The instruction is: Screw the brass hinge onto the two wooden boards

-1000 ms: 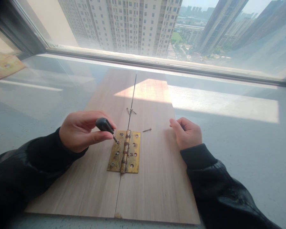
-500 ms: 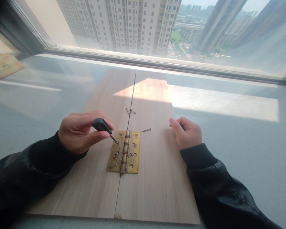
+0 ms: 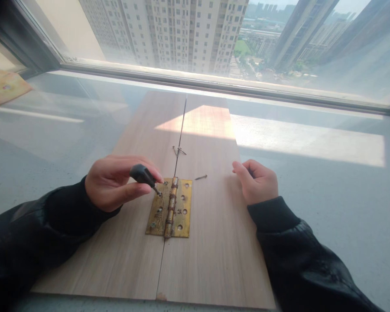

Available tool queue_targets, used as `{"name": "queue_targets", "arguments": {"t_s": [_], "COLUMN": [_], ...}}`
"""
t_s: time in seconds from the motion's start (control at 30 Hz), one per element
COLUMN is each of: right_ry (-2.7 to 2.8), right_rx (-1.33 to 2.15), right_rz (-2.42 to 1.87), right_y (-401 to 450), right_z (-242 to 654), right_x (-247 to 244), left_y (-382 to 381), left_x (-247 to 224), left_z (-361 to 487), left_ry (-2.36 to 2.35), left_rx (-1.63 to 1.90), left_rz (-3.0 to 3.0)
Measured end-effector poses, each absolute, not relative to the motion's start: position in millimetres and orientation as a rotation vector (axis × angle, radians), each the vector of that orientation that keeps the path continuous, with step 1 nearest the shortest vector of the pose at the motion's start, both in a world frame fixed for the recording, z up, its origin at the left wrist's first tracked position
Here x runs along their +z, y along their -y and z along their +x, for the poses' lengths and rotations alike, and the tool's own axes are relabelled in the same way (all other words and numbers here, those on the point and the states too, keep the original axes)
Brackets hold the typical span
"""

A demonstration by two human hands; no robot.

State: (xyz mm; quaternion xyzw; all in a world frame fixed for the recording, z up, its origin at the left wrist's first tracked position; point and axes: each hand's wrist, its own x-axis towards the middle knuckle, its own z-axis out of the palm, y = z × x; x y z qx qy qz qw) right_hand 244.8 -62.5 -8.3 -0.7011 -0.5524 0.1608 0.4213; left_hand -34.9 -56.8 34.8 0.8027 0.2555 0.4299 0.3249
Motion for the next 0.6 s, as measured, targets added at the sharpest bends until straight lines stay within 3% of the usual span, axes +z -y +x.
{"name": "queue_targets", "arguments": {"t_s": [0.23,0.6], "right_ry": [1.387,1.362], "right_rx": [0.402,0.38], "right_rz": [-1.745,-1.69], "right_y": [63.0,63.5], "right_z": [244.9,245.8], "right_x": [-7.5,-8.1], "left_y": [75.0,67.7], "left_x": [33.7,34.0], "left_z": [-28.2,-33.4], "left_ry": [-0.982,-0.721], "left_rx": [1.285,1.338], "left_rz": [1.968,2.204]}}
